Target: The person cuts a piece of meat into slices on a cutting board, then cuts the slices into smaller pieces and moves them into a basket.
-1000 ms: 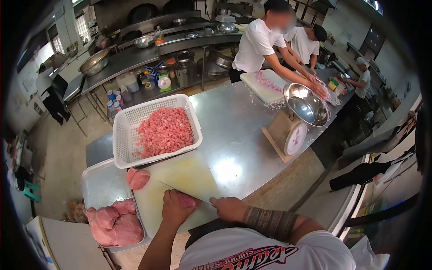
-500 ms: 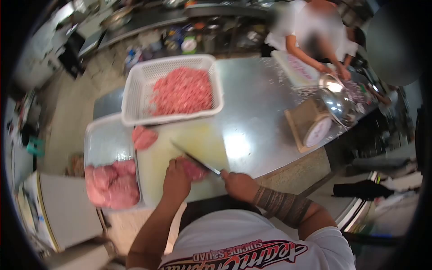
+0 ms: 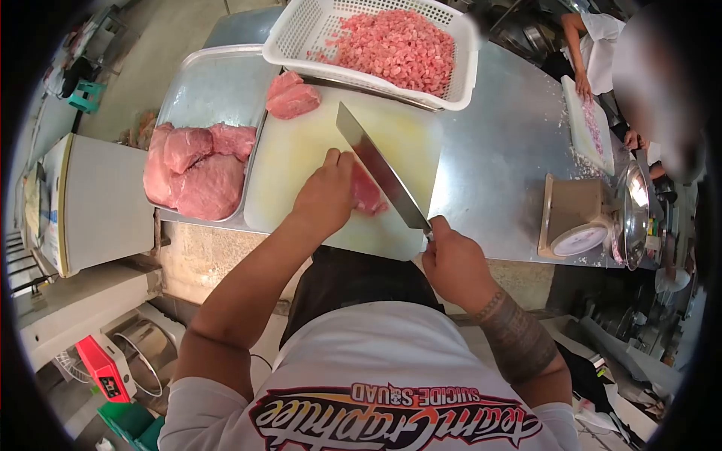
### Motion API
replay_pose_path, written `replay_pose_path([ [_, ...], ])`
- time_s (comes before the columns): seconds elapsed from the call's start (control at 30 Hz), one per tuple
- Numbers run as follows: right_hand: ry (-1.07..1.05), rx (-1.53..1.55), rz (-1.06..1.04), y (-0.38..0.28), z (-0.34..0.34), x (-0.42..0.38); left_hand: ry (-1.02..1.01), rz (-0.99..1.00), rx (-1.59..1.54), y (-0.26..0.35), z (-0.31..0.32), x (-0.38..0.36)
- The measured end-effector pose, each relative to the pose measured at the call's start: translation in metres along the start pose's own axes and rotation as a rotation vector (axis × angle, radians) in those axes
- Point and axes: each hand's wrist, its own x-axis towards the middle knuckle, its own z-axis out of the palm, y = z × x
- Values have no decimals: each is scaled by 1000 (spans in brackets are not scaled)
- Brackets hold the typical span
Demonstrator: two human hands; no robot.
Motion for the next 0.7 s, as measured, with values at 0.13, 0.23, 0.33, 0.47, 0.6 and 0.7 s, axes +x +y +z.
replay_pose_path([
  [0.13,-78,-56,12,-13,-26,-13,-11,-10,-17,3,-5,0],
  [0.23,-148,-124,8,-18,-36,-12,20,3,-51,0,0,-1],
  [0.33,-186,-134,-16,-17,-32,-4,11,-17,-83,-1,0,-1],
  [0.47,-159,-150,-50,-18,-6,22,-71,-81,-103,7,-5,1],
  [0.6,-79,-170,-73,-17,32,56,5,-71,-90,6,1,-1],
  [0.7,-79,-183,-137,-21,26,61,-12,-72,-79,8,3,-3],
])
